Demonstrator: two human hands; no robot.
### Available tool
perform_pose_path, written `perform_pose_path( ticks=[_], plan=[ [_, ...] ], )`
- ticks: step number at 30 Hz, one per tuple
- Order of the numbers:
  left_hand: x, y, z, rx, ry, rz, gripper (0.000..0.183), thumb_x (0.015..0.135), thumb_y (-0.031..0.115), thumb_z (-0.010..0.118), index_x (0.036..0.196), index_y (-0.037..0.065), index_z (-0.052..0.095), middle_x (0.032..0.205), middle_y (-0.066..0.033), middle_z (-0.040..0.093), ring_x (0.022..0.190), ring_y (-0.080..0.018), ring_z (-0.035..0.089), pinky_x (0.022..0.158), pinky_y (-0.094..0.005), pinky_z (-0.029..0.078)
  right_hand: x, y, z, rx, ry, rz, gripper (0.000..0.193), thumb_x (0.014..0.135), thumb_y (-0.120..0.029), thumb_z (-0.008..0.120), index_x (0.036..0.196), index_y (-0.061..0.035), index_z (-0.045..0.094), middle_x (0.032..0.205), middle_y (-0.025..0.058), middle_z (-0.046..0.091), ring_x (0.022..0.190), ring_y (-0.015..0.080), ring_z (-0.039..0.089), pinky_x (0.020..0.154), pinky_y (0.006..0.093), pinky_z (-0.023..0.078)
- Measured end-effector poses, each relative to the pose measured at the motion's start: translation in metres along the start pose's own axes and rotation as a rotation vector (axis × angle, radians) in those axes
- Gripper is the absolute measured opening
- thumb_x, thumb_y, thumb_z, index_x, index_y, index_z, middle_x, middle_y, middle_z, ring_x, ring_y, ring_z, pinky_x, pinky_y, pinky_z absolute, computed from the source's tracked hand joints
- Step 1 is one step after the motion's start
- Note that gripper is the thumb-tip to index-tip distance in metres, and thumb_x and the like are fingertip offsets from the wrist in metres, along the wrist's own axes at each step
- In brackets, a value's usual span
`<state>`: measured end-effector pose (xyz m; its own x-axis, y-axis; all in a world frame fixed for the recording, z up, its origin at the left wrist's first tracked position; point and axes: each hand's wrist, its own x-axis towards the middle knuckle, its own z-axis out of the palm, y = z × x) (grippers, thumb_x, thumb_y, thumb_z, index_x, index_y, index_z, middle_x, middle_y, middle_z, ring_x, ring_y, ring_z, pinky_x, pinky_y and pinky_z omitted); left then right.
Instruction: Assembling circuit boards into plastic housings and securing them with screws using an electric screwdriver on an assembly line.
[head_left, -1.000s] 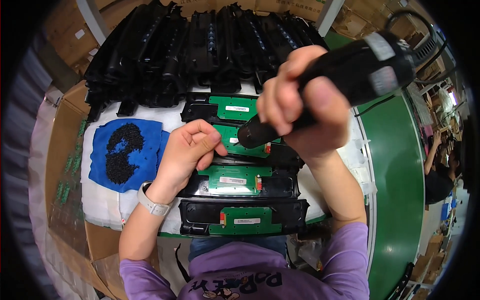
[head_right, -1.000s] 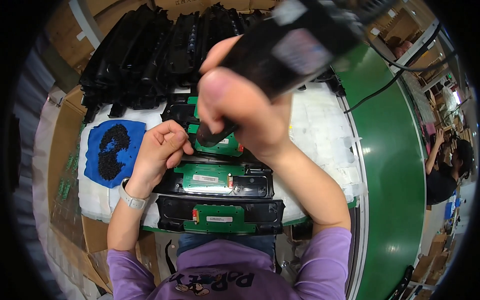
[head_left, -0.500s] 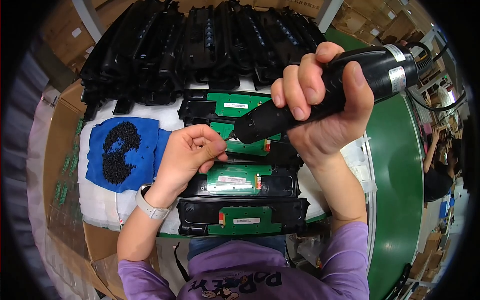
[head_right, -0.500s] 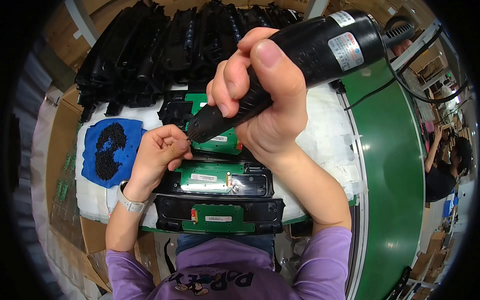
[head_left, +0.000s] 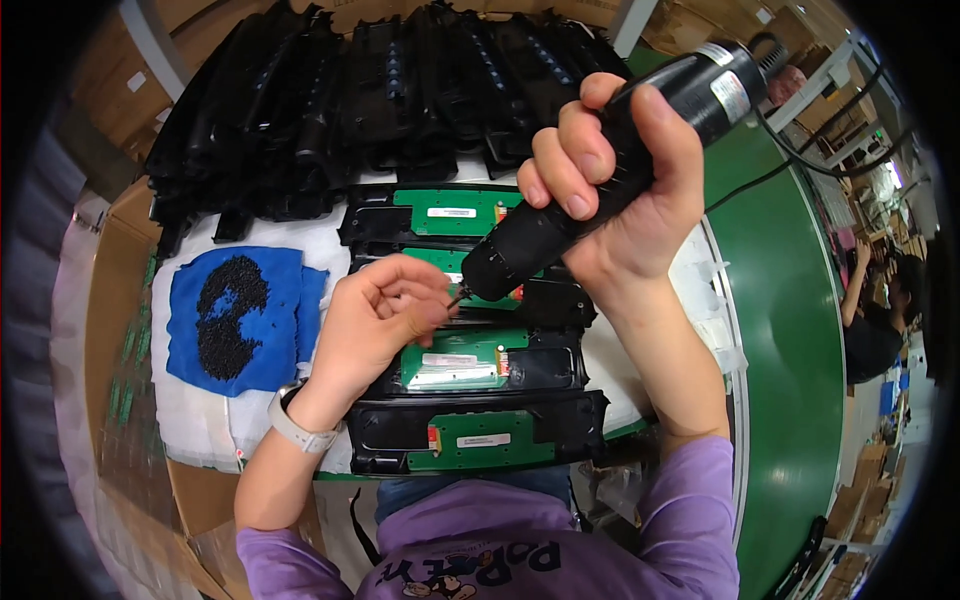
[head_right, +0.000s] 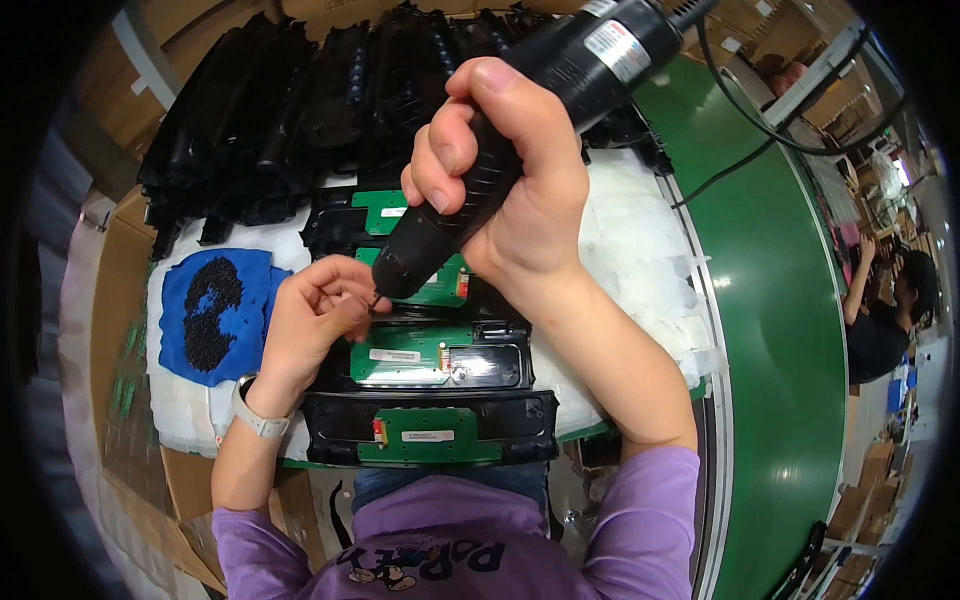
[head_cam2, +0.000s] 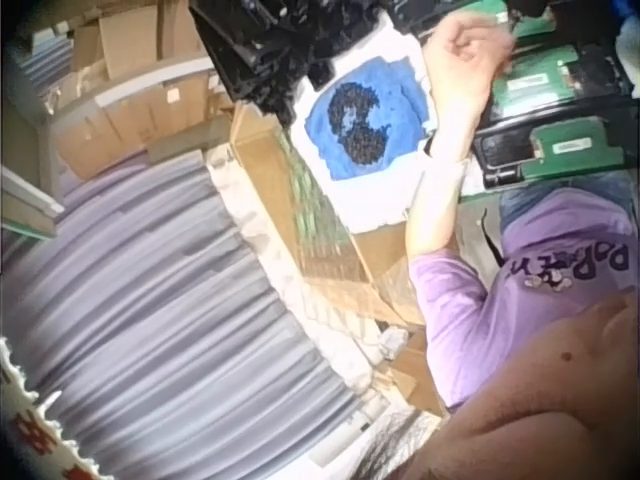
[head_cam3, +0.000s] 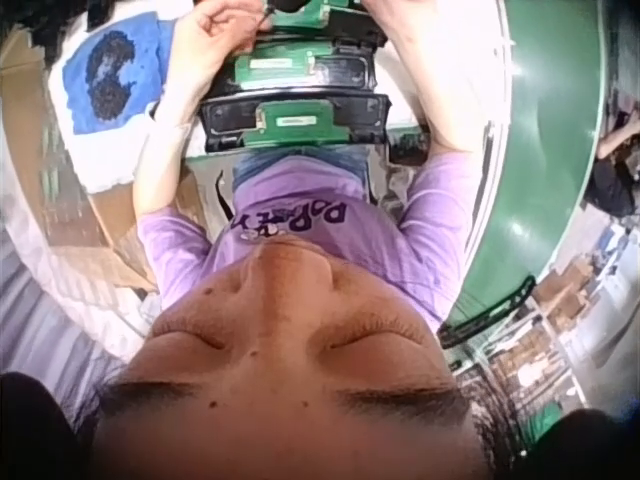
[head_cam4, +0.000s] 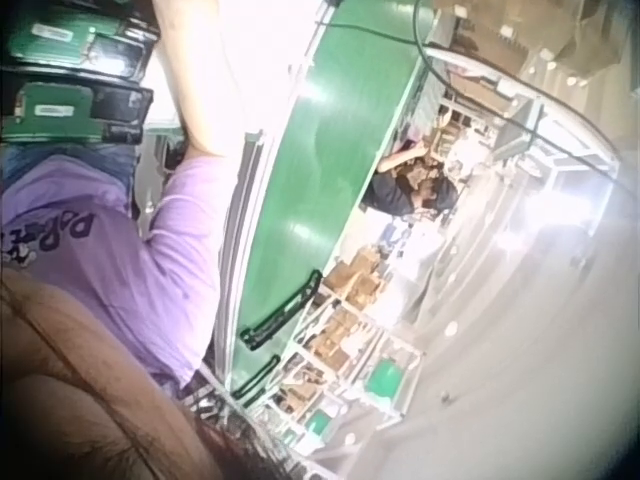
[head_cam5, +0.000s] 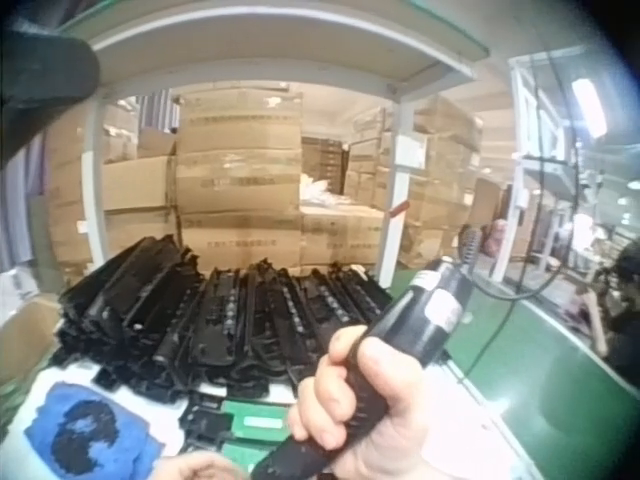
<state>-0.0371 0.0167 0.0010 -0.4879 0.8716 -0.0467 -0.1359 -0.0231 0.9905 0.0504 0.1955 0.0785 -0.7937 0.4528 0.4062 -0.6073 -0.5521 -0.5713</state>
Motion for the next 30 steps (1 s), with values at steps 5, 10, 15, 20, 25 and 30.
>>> perform_pose_path(
  ticks=[5,10,15,20,25,30],
  plan=[
    [0.006,-0.006,-0.015,-0.139,0.120,0.048,0.020,0.096,0.018,0.045,0.108,0.002,0.050,0.102,-0.0119,0.061,0.084,-0.0124,0.057,0.071,-0.0212,0.044,-0.002,-0.017,-0.022,-0.633,-0.089,-0.005,0.021,0.083,-0.023,0.052,0.091,-0.0027,0.049,0.055,0.0020,0.042,0.041,0.0122,0.040,0.047,0.0290,0.039],
    [0.008,-0.002,-0.018,-0.169,0.135,-0.008,0.015,0.095,0.005,0.041,0.107,-0.002,0.048,0.111,-0.0195,0.060,0.101,-0.0241,0.062,0.088,-0.0297,0.049,-0.005,-0.017,-0.033,-0.763,-0.006,-0.068,0.025,0.077,-0.018,0.059,0.089,0.0015,0.048,0.052,0.0046,0.043,0.038,0.0128,0.041,0.040,0.0270,0.034],
    [0.007,0.001,-0.015,-0.173,0.175,-0.026,0.016,0.097,0.010,0.039,0.106,-0.001,0.047,0.105,-0.0186,0.062,0.092,-0.0234,0.065,0.079,-0.0265,0.052,-0.004,-0.018,-0.035,-0.797,-0.022,-0.042,0.024,0.077,-0.018,0.060,0.087,0.0014,0.050,0.051,0.0049,0.044,0.039,0.0133,0.042,0.041,0.0266,0.036],
    [0.006,0.005,-0.019,-0.090,0.173,-0.021,0.021,0.100,0.019,0.037,0.100,0.003,0.049,0.075,-0.0078,0.063,0.060,-0.0131,0.062,0.056,-0.0202,0.048,-0.004,-0.016,-0.038,-0.805,-0.004,-0.040,0.022,0.076,-0.017,0.061,0.082,0.0009,0.049,0.051,0.0053,0.045,0.039,0.0137,0.043,0.041,0.0266,0.036],
    [0.010,0.005,-0.028,0.076,0.211,0.009,0.023,0.099,0.022,0.040,0.092,0.004,0.053,0.056,0.0040,0.042,0.045,-0.0032,0.035,0.044,-0.0156,0.026,-0.001,-0.012,-0.034,-0.842,-0.001,-0.001,0.022,0.073,-0.015,0.064,0.076,0.0003,0.049,0.052,0.0062,0.047,0.039,0.0140,0.045,0.040,0.0257,0.036],
    [0.015,-0.005,-0.028,0.102,0.224,-0.040,0.009,0.093,0.013,0.050,0.098,0.006,0.048,0.062,0.0027,0.052,0.053,-0.0061,0.048,0.052,-0.0181,0.036,-0.003,-0.010,-0.030,-0.864,-0.017,0.016,0.021,0.072,-0.014,0.064,0.073,-0.0001,0.049,0.052,0.0057,0.048,0.039,0.0132,0.045,0.038,0.0248,0.034]
  ],
)
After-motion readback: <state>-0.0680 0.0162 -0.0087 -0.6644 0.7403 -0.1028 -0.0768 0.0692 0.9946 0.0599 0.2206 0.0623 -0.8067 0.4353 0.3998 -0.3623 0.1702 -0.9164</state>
